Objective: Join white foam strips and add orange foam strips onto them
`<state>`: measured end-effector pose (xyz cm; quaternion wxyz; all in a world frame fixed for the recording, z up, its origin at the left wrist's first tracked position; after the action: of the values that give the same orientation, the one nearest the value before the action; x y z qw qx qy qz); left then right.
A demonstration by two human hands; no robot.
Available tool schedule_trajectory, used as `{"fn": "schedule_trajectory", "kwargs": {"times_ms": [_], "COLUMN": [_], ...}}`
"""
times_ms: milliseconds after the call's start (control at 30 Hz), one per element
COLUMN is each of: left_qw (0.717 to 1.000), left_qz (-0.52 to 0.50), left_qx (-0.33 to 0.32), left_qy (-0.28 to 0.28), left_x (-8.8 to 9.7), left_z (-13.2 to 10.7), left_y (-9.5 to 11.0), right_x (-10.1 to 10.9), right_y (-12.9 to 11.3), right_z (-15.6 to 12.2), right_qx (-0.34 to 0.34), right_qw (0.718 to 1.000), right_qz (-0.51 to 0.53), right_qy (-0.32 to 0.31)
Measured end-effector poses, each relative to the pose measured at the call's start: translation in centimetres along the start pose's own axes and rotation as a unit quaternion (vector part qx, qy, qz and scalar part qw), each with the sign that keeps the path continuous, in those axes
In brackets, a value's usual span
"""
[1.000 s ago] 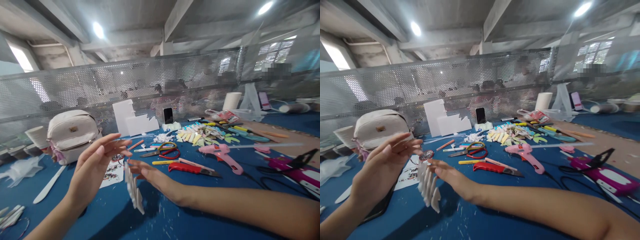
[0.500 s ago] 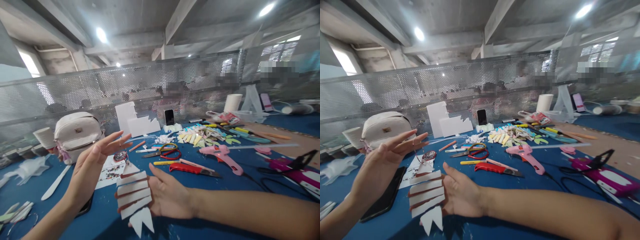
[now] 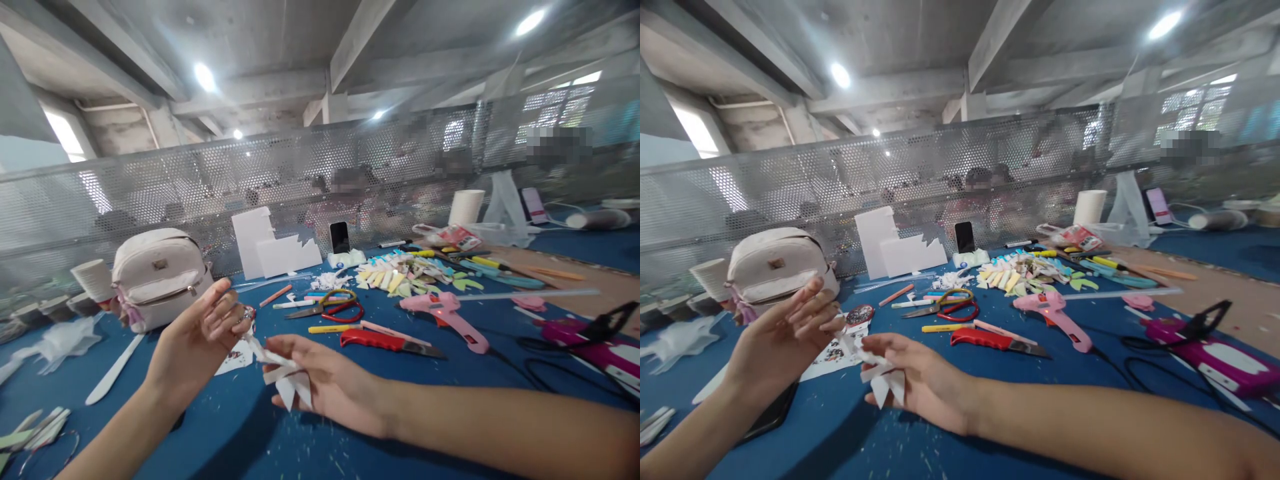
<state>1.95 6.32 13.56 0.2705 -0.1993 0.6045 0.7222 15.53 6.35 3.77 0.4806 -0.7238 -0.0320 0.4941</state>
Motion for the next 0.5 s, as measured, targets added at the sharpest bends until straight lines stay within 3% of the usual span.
{"fn": "schedule_trajectory", "kwargs": {"times_ms": [133, 267, 500], "left_qw": [1.0, 1.0, 0.999], "left_qz": [-0.024, -0.023, -0.023], "left_qx": [0.011, 0.01, 0.001], "left_qy": [0.003, 0.011, 0.035], "left_x": [0.0, 0.3, 1.0], "left_z": [0.2, 0.4, 0.6], "left_y": [-0.5, -0.6, -0.5], "right_x": [0.6, 0.1, 0.3], "right_y": [-0.8, -1.8, -2.1], "right_z": [-0.1, -0.5, -0.8], "right_qx": [0.069, 0.138, 0.166], "right_qw": [0.995, 0.978, 0.966], "right_qz": [-0.065, -0.156, -0.198], "right_qy": [0.038, 0.022, 0.026]}}
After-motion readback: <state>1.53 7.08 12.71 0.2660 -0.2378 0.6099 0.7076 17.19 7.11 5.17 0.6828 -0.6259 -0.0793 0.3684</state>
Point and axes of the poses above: each hand's wrist, its own z-axis towards the middle knuckle, its own x-axis out of the back of the hand, y = z × x, the point moved 7 cm from there along z, towards the middle knuckle, and after that the axes turned 6 degrees about y, right-handed, at the moved point
